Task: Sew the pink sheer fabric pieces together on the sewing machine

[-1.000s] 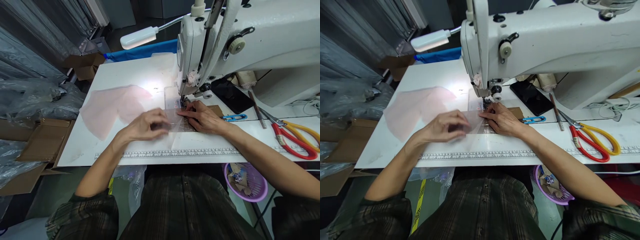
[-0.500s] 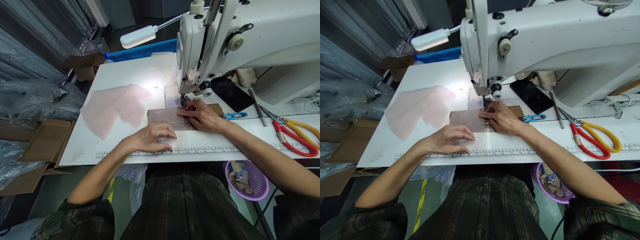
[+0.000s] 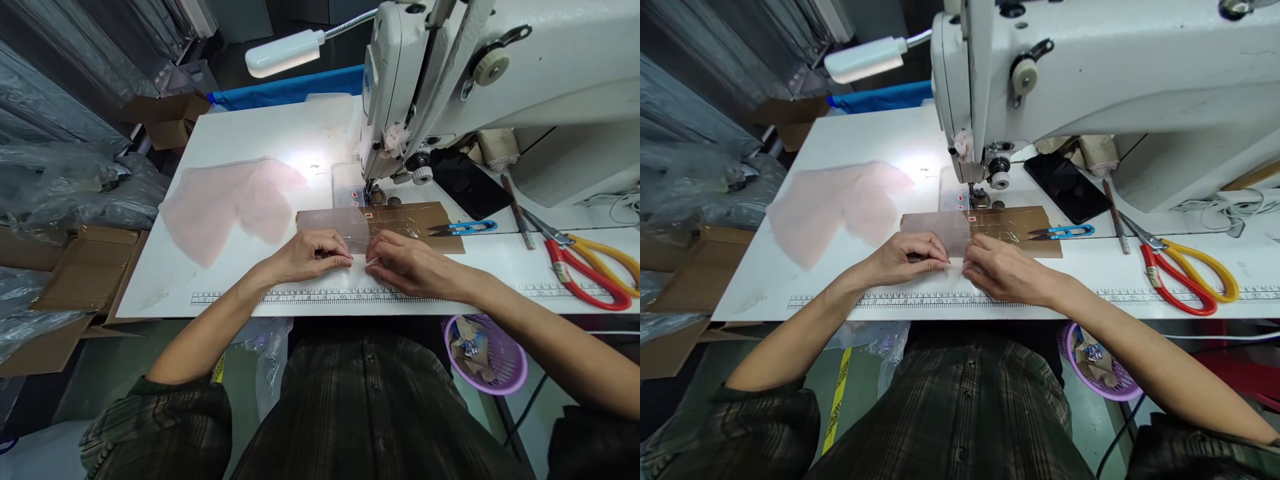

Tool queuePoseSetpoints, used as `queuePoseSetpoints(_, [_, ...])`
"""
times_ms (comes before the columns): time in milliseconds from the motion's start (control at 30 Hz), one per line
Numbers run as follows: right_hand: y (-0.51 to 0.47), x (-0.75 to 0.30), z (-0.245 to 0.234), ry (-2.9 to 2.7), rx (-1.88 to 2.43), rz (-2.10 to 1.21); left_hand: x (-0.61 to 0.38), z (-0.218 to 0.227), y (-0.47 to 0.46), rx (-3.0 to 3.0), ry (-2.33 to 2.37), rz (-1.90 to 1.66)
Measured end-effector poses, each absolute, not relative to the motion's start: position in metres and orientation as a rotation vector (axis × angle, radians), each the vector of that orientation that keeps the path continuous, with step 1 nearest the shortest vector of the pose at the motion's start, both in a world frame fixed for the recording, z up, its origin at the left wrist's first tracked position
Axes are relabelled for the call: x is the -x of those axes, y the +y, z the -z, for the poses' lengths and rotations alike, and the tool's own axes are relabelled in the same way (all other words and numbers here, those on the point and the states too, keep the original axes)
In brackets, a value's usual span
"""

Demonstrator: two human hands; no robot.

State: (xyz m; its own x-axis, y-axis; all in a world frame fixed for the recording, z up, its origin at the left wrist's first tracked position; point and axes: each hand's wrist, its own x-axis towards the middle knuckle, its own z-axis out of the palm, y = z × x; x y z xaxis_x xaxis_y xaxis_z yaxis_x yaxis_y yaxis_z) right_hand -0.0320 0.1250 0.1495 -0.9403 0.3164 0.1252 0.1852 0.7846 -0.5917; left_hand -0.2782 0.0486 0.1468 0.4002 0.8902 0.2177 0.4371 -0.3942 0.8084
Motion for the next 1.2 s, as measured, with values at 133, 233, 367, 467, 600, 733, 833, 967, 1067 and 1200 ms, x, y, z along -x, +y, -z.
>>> queuePoseSetpoints(133, [0.128,0.034,-0.15,-2.666,0.387,-0.941,0.276,-0.145,0.046,-2.217,1.088,-0.991])
queuePoseSetpoints(233, [0.132,0.033,-0.158,-2.671,0.361,-1.049,0.273,-0.143,0.044,-2.373,1.055,-0.994])
queuePoseSetpoints(367, [0.145,0.033,-0.165,-2.69,0.404,-1.112,0.269,-0.138,0.039,-2.657,1.017,-0.998])
queuePoseSetpoints(467, [0.16,0.039,-0.159,-2.647,0.459,-0.825,0.266,-0.136,0.034,-2.907,1.073,-0.915])
queuePoseSetpoints(600, [0.174,0.052,-0.14,-2.657,0.321,-0.481,0.265,-0.136,0.029,-2.944,1.188,-0.713])
queuePoseSetpoints(733, [0.177,0.056,-0.121,-2.68,0.353,-0.327,0.265,-0.133,0.029,-2.919,1.227,-0.704])
queuePoseSetpoints(833, [0.175,0.053,-0.116,-2.634,0.395,-0.314,0.266,-0.131,0.031,-2.934,1.19,-0.831])
queuePoseSetpoints(967, [0.173,0.05,-0.115,-2.561,0.429,-0.324,0.264,-0.135,0.03,-2.782,1.147,-1.061])
queuePoseSetpoints(1067, [0.173,0.05,-0.116,-2.572,0.455,-0.362,0.262,-0.141,0.029,-2.384,1.368,-1.274])
queuePoseSetpoints(1200, [0.174,0.049,-0.119,-2.623,0.426,-0.279,0.262,-0.147,0.031,-1.77,1.64,-1.44])
